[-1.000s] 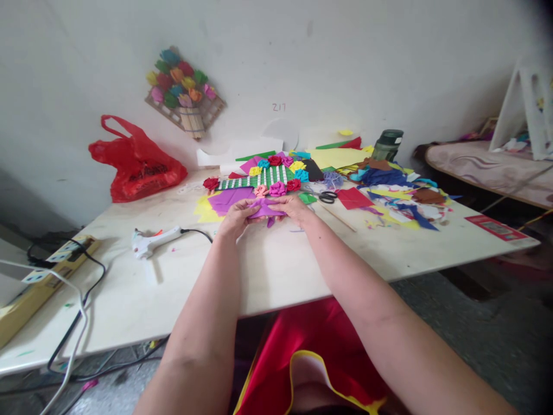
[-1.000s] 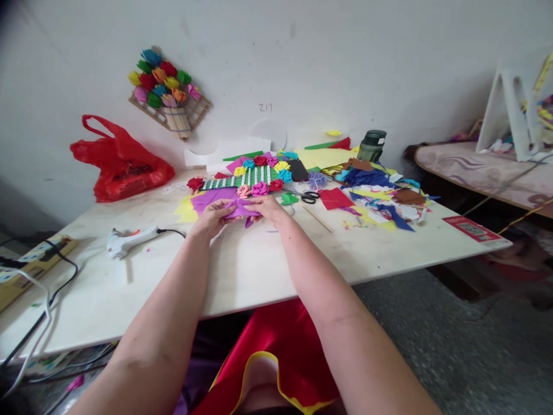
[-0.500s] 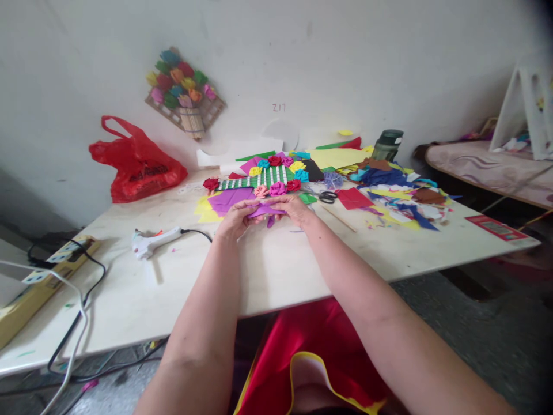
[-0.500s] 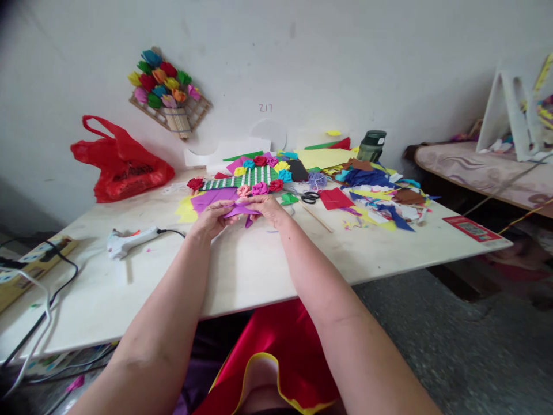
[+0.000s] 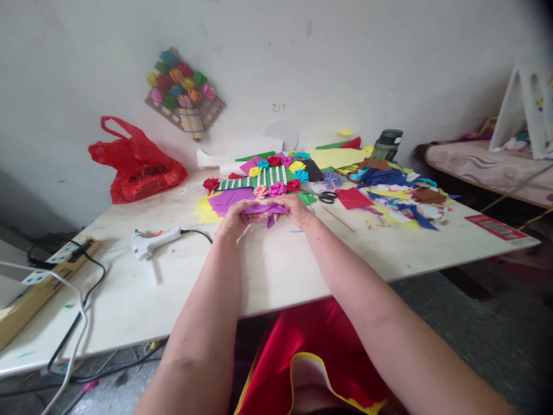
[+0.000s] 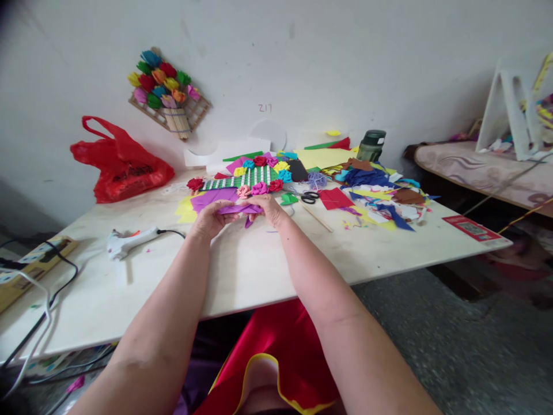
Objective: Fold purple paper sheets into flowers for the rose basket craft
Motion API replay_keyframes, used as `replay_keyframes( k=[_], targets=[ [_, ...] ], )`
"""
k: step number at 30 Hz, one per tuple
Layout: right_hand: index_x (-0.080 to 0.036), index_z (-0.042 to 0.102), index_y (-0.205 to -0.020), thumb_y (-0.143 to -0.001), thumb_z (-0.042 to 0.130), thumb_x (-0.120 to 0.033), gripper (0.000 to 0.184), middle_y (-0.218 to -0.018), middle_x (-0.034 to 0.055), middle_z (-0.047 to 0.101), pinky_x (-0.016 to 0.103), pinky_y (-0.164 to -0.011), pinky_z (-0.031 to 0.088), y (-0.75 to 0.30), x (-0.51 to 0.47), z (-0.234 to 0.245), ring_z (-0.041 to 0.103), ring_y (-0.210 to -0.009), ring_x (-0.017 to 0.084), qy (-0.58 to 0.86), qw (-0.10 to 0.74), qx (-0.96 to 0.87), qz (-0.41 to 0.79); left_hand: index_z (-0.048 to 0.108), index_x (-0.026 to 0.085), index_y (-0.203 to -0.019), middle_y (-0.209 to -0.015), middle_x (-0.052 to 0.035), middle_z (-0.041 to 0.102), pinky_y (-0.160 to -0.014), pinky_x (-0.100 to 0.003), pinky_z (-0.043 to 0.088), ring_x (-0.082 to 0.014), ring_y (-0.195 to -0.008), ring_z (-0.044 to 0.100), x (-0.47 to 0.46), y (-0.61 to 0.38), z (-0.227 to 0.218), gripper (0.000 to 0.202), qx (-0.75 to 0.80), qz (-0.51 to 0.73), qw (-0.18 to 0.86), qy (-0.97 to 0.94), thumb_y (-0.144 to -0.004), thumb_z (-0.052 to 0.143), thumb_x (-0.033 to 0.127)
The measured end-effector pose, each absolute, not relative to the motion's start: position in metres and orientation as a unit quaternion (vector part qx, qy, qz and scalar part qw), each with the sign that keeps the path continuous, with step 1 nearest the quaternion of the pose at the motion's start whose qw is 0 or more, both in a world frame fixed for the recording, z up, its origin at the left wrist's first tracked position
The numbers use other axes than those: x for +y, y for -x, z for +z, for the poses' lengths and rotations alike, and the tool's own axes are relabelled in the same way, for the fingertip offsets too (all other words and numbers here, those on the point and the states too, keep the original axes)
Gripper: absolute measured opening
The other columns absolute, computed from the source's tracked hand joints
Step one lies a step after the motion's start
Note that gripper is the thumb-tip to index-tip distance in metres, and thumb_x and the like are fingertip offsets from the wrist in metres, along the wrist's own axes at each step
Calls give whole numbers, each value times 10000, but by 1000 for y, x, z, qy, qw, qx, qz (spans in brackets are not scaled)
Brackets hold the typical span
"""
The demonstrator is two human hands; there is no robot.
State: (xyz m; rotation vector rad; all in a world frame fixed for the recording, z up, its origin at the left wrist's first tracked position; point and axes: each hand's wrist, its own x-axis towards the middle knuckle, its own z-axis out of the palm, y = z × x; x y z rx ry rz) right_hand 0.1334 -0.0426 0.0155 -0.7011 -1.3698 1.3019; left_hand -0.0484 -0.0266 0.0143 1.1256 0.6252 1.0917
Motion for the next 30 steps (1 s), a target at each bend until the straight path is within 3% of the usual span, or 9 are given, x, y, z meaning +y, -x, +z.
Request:
replay_keyframes(
  k=[6, 12, 18, 22, 30],
  targets=[
    [-112, 675, -724, -680, 641, -400, 294, -547, 31, 630, 243, -424, 464, -132, -42, 16, 527, -407, 109, 344, 540, -563, 523, 597, 136, -835, -647, 2, 626, -599, -276, 527, -138, -549, 628, -26, 45, 13, 319, 303, 486, 623, -533, -539, 708, 172],
    [-119, 649, -811, -736, 573, -462, 359, -536, 27, 625, 232, -368, 454, -135, -39, 15, 542, -404, 121, 411, 530, -537, 511, 613, 128, -989, -625, 23, 600, -642, -289, 516, -106, -562, 589, -25, 43, 12, 459, 308, 487, 561, -594, -553, 708, 238],
    [-99, 628, -727, -765, 560, -399, 309, -468, 30, 602, 176, -299, 357, -135, -42, 15, 460, -313, 80, 449, 454, -572, 514, 619, 137, -1046, -633, 21, 597, -622, -264, 499, -90, -559, 560, -24, 44, 10, 484, 302, 486, 536, -621, -580, 689, 248],
    [-102, 608, -647, -736, 608, -337, 251, -430, 11, 571, 163, -281, 313, -135, -42, 15, 412, -295, 58, 450, 449, -578, 511, 614, 130, -1060, -620, 22, 589, -621, -262, 496, -89, -555, 556, -24, 45, 10, 485, 304, 487, 531, -623, -593, 682, 240],
    [-117, 585, -565, -700, 654, -343, 272, -432, 2, 572, 151, -309, 340, -136, -39, 12, 421, -314, 43, 456, 461, -591, 479, 607, 120, -1074, -639, 10, 600, -643, -278, 501, -99, -570, 565, -25, 45, 11, 504, 314, 482, 526, -626, -591, 680, 245]
  ],
)
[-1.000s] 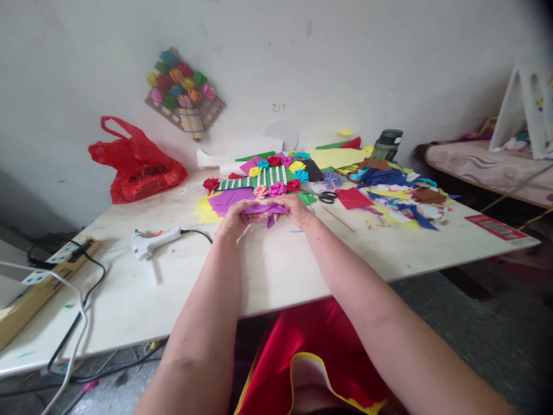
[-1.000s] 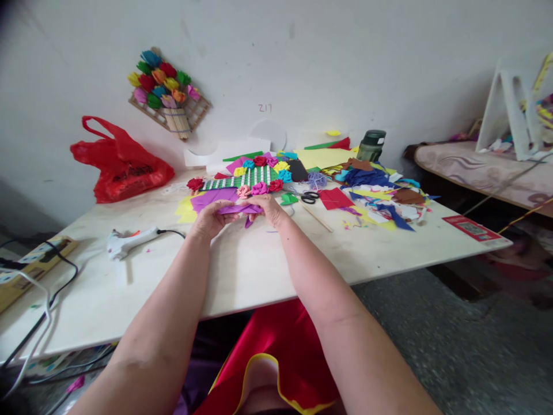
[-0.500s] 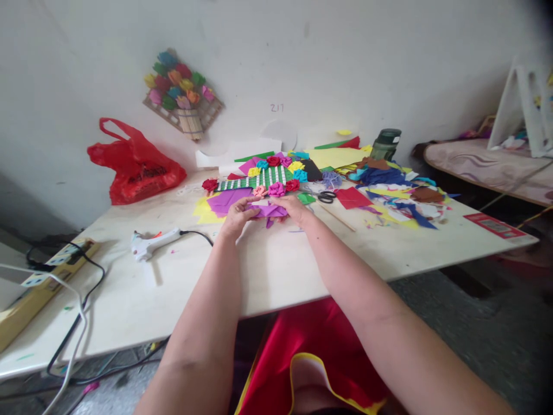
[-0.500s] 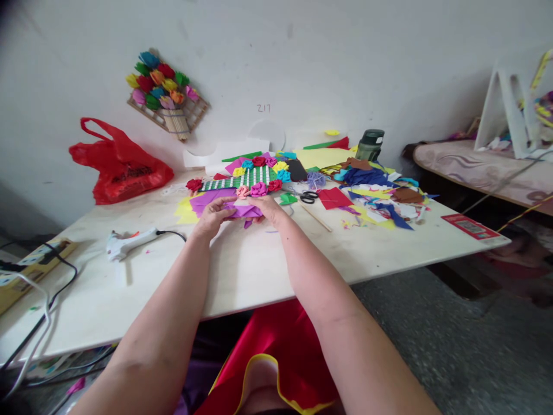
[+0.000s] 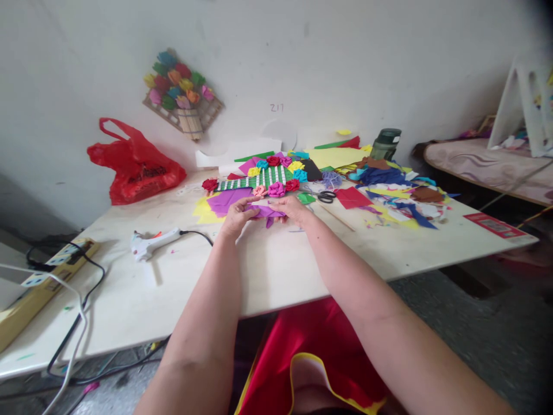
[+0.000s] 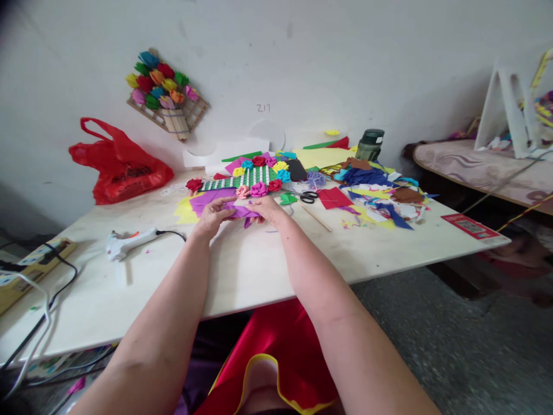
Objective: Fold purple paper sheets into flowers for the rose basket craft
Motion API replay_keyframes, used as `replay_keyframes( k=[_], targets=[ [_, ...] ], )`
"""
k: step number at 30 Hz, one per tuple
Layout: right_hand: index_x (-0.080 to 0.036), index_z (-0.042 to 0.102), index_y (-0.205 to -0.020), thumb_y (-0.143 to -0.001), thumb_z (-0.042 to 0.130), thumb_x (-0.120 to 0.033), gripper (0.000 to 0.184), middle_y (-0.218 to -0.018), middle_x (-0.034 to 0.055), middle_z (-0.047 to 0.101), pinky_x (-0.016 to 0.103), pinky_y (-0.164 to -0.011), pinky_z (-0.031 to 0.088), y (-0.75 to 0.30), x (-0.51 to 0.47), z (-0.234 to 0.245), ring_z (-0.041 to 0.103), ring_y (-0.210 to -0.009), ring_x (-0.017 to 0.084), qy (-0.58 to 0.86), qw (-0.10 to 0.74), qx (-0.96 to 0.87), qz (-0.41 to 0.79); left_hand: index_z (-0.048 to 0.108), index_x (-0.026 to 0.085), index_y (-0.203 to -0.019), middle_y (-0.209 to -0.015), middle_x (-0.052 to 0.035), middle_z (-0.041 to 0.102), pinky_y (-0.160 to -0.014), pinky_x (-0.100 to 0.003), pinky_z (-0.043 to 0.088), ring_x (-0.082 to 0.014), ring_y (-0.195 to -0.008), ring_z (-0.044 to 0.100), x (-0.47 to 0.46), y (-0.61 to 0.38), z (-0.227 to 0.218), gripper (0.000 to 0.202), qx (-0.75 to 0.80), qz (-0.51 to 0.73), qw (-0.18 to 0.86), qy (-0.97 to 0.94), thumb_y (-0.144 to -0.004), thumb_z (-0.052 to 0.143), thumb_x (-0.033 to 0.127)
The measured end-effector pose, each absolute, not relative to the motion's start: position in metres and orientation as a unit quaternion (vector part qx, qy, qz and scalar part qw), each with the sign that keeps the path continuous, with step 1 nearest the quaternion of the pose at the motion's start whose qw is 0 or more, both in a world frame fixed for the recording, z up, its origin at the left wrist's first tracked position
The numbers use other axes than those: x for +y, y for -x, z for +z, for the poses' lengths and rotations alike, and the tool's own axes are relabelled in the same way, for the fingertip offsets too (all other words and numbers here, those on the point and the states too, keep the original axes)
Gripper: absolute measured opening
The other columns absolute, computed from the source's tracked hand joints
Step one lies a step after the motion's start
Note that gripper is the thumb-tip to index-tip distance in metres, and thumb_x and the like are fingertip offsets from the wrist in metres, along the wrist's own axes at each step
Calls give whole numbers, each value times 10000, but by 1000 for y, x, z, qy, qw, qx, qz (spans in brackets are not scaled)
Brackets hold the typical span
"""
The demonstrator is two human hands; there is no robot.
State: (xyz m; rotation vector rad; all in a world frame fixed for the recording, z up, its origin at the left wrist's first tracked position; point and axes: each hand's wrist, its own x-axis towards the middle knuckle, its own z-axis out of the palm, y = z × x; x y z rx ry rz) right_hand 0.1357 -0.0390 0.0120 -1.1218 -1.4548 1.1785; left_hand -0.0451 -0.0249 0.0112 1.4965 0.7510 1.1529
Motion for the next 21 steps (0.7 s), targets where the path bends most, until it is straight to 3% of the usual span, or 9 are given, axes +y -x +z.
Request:
replay_keyframes(
  k=[5, 11, 16, 21],
  targets=[
    [-119, 618, -637, -694, 653, -399, 288, -509, 28, 624, 171, -355, 393, -136, -41, 14, 513, -382, 79, 451, 445, -595, 495, 604, 123, -1070, -648, 11, 602, -644, -267, 499, -93, -577, 564, -26, 44, 11, 493, 311, 469, 535, -630, -599, 686, 241],
    [-111, 582, -563, -633, 709, -365, 293, -472, 19, 600, 166, -348, 386, -132, -44, 18, 478, -351, 62, 458, 443, -609, 473, 604, 121, -1047, -689, -12, 637, -688, -308, 515, -124, -624, 605, -27, 44, 12, 470, 310, 430, 571, -627, -591, 677, 212],
    [-115, 579, -572, -635, 709, -374, 296, -458, 7, 592, 165, -347, 396, -132, -46, 19, 480, -348, 63, 459, 446, -597, 484, 638, 96, -926, -747, -51, 658, -653, -342, 533, -168, -640, 633, -24, 46, 11, 332, 311, 446, 590, -597, -625, 580, 223],
    [-109, 582, -580, -637, 714, -349, 279, -473, 17, 603, 173, -340, 399, -132, -46, 20, 483, -344, 70, 452, 445, -595, 493, 647, 95, -806, -673, -52, 660, -654, -338, 531, -190, -655, 642, -25, 47, 11, 257, 334, 442, 581, -596, -619, 623, 270]
  ],
)
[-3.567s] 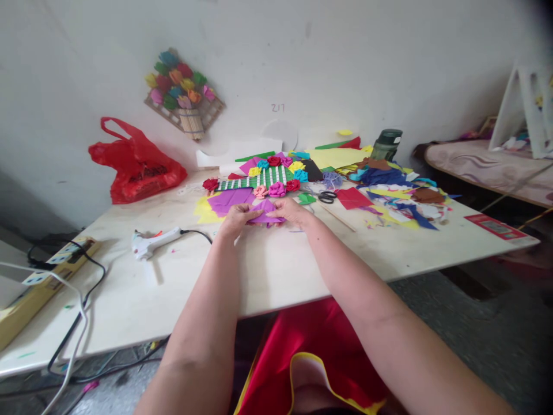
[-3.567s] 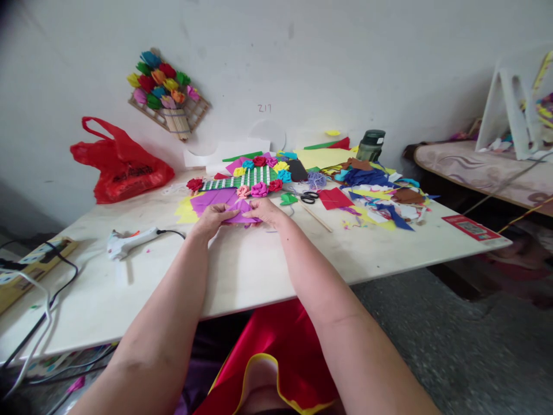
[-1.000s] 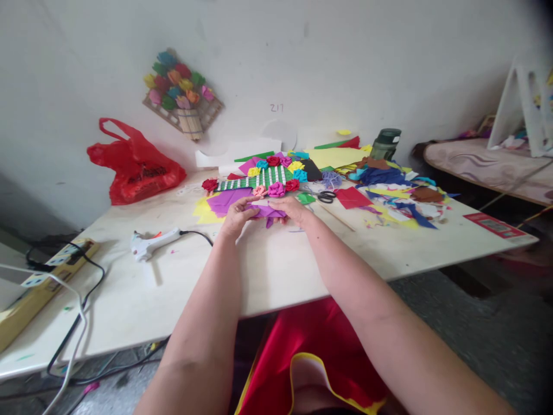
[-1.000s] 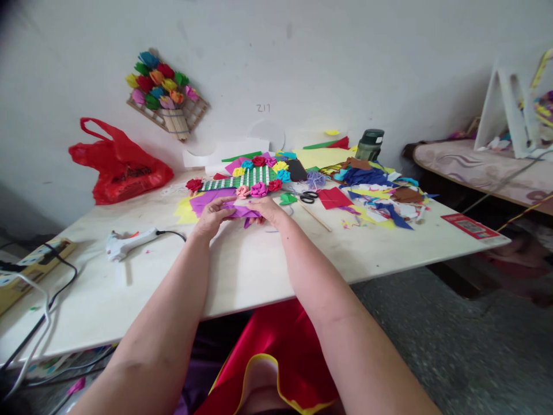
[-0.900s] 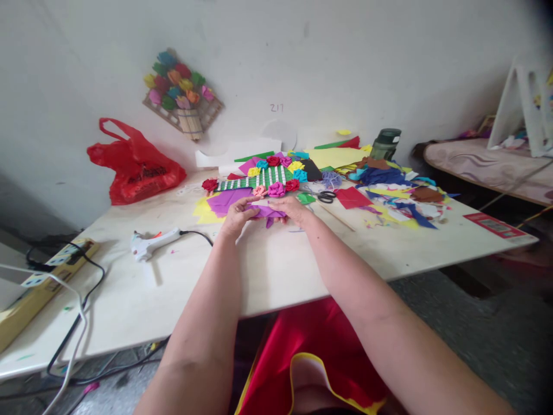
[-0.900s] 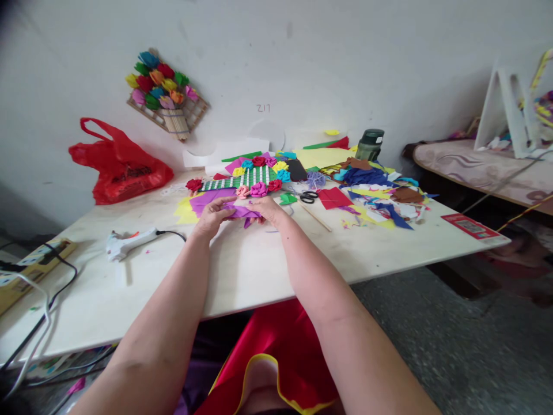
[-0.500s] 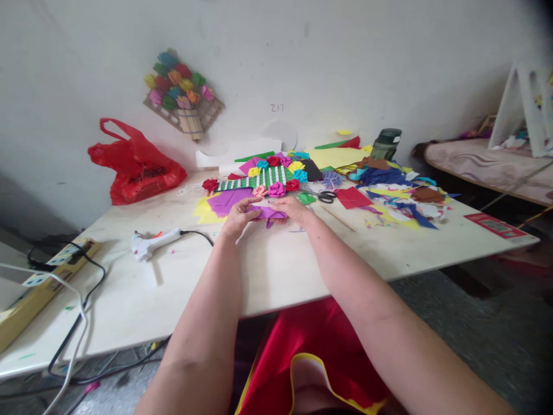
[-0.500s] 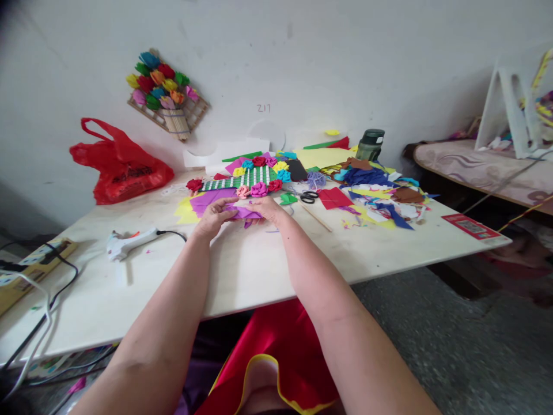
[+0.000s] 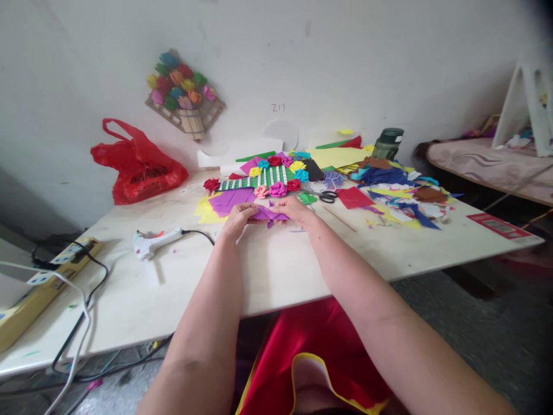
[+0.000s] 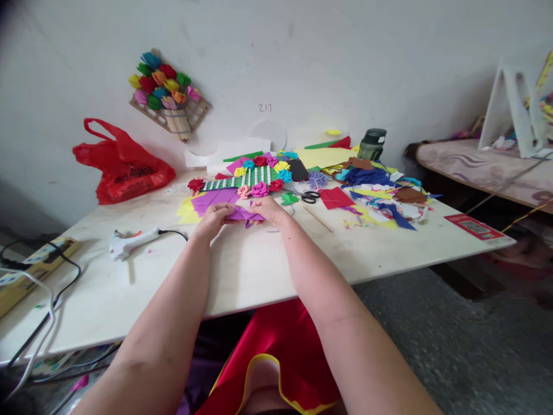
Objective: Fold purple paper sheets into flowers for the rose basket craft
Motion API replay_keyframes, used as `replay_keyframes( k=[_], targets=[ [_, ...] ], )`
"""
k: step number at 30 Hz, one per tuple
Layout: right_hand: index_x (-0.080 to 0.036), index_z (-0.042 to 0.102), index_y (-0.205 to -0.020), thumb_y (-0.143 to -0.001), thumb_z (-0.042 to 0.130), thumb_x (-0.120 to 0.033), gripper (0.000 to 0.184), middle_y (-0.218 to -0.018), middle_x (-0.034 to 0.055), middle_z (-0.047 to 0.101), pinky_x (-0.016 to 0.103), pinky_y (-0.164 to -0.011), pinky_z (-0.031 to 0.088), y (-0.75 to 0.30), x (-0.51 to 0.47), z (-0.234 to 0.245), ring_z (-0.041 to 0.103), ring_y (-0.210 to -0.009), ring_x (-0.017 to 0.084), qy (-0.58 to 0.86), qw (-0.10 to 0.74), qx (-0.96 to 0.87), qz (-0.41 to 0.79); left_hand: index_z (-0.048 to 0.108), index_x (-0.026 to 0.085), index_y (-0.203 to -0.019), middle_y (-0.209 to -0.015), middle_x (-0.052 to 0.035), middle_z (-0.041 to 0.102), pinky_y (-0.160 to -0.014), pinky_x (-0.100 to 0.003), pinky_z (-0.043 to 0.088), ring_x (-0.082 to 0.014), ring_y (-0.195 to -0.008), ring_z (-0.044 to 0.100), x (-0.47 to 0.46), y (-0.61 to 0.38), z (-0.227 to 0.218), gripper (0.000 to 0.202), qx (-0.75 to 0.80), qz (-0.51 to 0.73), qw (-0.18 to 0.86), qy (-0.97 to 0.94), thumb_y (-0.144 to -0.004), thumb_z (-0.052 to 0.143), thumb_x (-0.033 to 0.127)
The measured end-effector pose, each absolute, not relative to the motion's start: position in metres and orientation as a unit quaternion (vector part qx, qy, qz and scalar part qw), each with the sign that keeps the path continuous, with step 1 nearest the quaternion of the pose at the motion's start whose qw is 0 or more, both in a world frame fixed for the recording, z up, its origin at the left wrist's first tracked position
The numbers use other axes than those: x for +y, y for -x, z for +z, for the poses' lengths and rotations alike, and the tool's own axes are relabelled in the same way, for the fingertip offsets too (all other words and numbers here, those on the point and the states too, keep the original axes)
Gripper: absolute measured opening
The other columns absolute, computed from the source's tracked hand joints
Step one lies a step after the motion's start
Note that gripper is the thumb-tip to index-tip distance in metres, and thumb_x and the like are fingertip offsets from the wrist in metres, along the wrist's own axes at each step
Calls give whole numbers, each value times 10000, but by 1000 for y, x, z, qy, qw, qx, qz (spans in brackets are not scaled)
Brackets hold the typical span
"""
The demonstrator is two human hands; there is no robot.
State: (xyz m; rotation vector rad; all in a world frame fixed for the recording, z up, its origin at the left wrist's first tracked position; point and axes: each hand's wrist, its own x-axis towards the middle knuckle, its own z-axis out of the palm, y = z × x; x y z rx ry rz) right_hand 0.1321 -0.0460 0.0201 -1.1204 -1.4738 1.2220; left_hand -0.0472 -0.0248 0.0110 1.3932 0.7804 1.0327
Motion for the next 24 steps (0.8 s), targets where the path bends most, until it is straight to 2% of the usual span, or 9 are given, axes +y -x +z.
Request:
replay_keyframes(
  k=[4, 11, 15, 20, 24],
  targets=[
    [-104, 575, -571, -628, 721, -335, 279, -455, 11, 594, 171, -335, 397, -132, -47, 21, 474, -334, 67, 455, 450, -592, 490, 641, 88, -775, -653, -64, 665, -653, -348, 532, -202, -645, 648, -27, 46, 11, 262, 328, 439, 590, -594, -646, 616, 316],
    [-112, 565, -555, -639, 713, -321, 269, -451, 8, 586, 170, -341, 403, -131, -47, 21, 507, -364, 78, 455, 457, -587, 490, 627, 85, -710, -619, -86, 659, -591, -338, 534, -212, -594, 648, -22, 45, 9, 218, 334, 451, 609, -560, -644, 598, 291],
    [-117, 560, -556, -628, 719, -317, 265, -459, -7, 578, 161, -346, 403, -129, -48, 22, 527, -392, 80, 441, 466, -589, 492, 632, 89, -727, -613, -96, 656, -563, -334, 528, -219, -587, 646, -23, 44, 9, 290, 347, 431, 621, -556, -676, 587, 371],
    [-113, 562, -560, -675, 682, -267, 227, -464, 4, 592, 160, -359, 413, -126, -50, 23, 508, -363, 67, 444, 453, -603, 483, 592, 113, -685, -589, -54, 640, -560, -297, 520, -173, -528, 622, -24, 46, 8, 298, 364, 417, 595, -583, -610, 698, 381],
    [-104, 578, -611, -729, 634, -231, 183, -480, 28, 611, 174, -375, 433, -124, -48, 20, 533, -362, 85, 440, 447, -610, 485, 561, 119, -652, -562, -22, 614, -544, -268, 510, -139, -501, 599, -24, 46, 8, 308, 361, 447, 579, -578, -601, 710, 383]
  ],
)
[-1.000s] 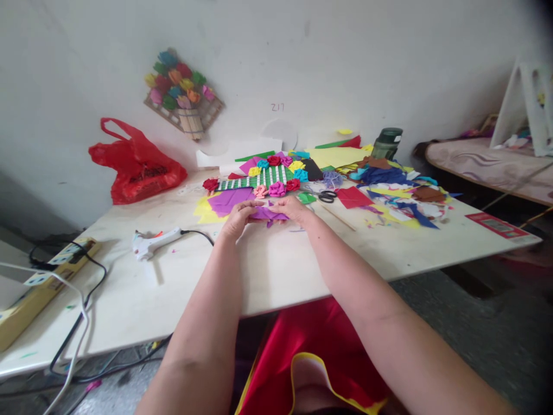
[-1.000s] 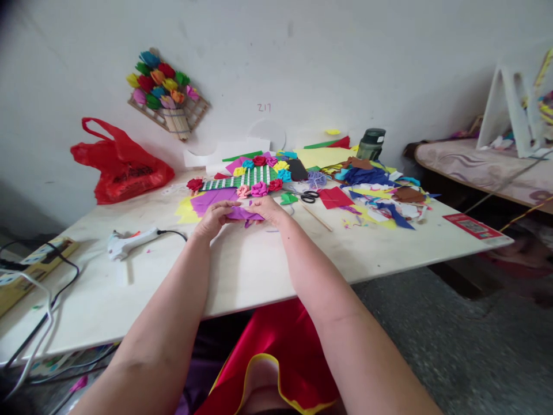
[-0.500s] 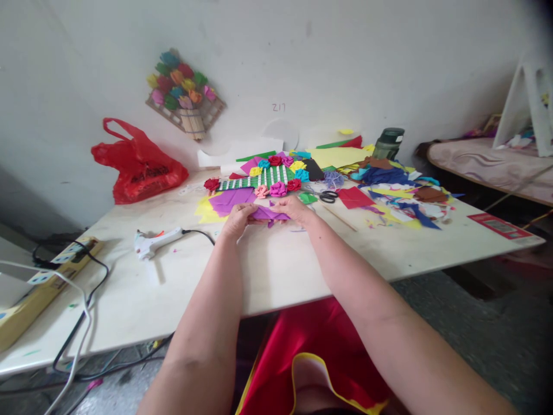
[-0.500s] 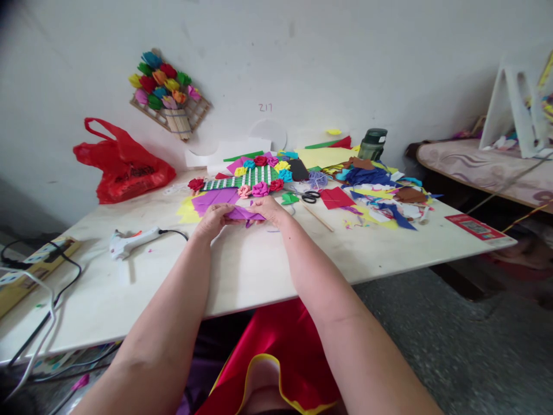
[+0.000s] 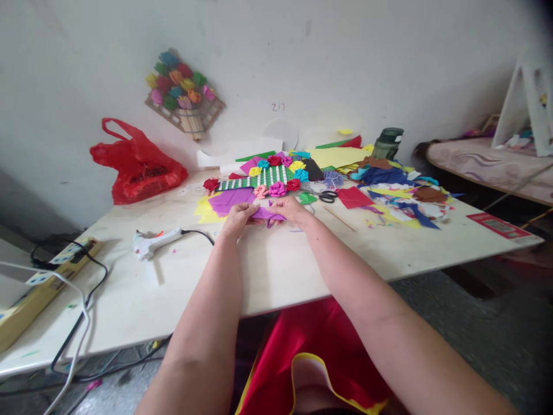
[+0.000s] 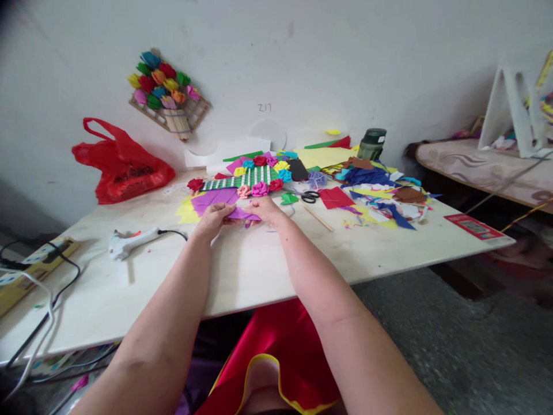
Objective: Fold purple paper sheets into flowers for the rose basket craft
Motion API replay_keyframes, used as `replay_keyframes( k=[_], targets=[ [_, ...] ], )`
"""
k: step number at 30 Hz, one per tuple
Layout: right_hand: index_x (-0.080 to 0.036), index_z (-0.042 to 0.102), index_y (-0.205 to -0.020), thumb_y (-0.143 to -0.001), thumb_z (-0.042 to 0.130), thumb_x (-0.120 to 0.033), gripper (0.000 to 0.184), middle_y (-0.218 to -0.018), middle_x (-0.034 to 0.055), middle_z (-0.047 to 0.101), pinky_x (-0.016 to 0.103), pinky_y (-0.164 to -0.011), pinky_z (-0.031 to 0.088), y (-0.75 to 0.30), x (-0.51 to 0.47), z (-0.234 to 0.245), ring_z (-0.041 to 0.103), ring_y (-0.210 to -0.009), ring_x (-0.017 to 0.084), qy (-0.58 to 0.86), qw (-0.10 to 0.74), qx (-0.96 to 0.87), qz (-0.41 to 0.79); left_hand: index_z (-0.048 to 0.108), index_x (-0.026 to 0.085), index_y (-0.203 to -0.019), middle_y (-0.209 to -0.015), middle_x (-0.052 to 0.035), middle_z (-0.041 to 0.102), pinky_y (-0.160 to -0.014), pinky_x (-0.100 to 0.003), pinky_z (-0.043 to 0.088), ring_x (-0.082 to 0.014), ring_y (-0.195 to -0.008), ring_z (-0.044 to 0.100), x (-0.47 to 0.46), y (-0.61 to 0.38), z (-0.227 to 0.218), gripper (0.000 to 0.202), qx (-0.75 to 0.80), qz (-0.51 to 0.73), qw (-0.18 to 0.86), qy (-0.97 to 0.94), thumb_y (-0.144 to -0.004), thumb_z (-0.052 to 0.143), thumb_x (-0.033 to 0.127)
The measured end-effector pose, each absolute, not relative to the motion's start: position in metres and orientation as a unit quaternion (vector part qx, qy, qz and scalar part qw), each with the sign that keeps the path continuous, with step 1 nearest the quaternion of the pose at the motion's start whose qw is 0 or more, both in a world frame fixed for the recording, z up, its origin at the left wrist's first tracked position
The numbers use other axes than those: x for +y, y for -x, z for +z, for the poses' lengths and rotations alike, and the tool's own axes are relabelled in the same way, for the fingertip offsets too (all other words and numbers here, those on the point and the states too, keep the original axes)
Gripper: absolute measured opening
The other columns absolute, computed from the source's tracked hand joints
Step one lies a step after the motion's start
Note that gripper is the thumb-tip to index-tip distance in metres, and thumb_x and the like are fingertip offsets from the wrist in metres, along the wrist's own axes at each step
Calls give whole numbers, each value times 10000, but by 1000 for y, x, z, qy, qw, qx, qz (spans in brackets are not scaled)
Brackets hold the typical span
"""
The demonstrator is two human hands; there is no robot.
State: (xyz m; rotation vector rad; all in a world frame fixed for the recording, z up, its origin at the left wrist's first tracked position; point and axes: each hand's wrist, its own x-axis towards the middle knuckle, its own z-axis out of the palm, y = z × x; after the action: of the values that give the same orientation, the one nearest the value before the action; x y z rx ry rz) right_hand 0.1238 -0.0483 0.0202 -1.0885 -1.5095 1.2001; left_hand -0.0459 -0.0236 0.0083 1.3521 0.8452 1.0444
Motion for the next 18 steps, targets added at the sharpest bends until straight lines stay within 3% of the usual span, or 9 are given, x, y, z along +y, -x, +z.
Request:
replay_keyframes(
  k=[5, 11, 18],
  targets=[
    [-115, 549, -620, -736, 645, -260, 209, -489, 36, 620, 168, -361, 426, -121, -47, 18, 554, -371, 99, 457, 465, -584, 483, 586, 128, -716, -617, -16, 628, -549, -251, 507, -130, -551, 605, -24, 44, 11, 333, 351, 516, 583, -521, -613, 696, 425],
    [-109, 584, -684, -762, 619, -299, 208, -544, 38, 639, 134, -302, 344, -119, -45, 14, 586, -407, 104, 442, 475, -597, 472, 626, 90, -711, -610, -71, 645, -524, -242, 485, -127, -508, 589, -24, 42, 10, 324, 372, 442, 624, -526, -577, 739, 362],
    [-114, 601, -820, -798, 434, -577, 493, -598, 77, 663, 178, -328, 416, -124, -44, 16, 608, -451, 133, 412, 508, -550, 519, 637, 104, -650, -563, -34, 621, -519, -226, 446, -102, -486, 555, -23, 43, 10, 291, 363, 483, 575, -551, -570, 735, 366]
  ],
)
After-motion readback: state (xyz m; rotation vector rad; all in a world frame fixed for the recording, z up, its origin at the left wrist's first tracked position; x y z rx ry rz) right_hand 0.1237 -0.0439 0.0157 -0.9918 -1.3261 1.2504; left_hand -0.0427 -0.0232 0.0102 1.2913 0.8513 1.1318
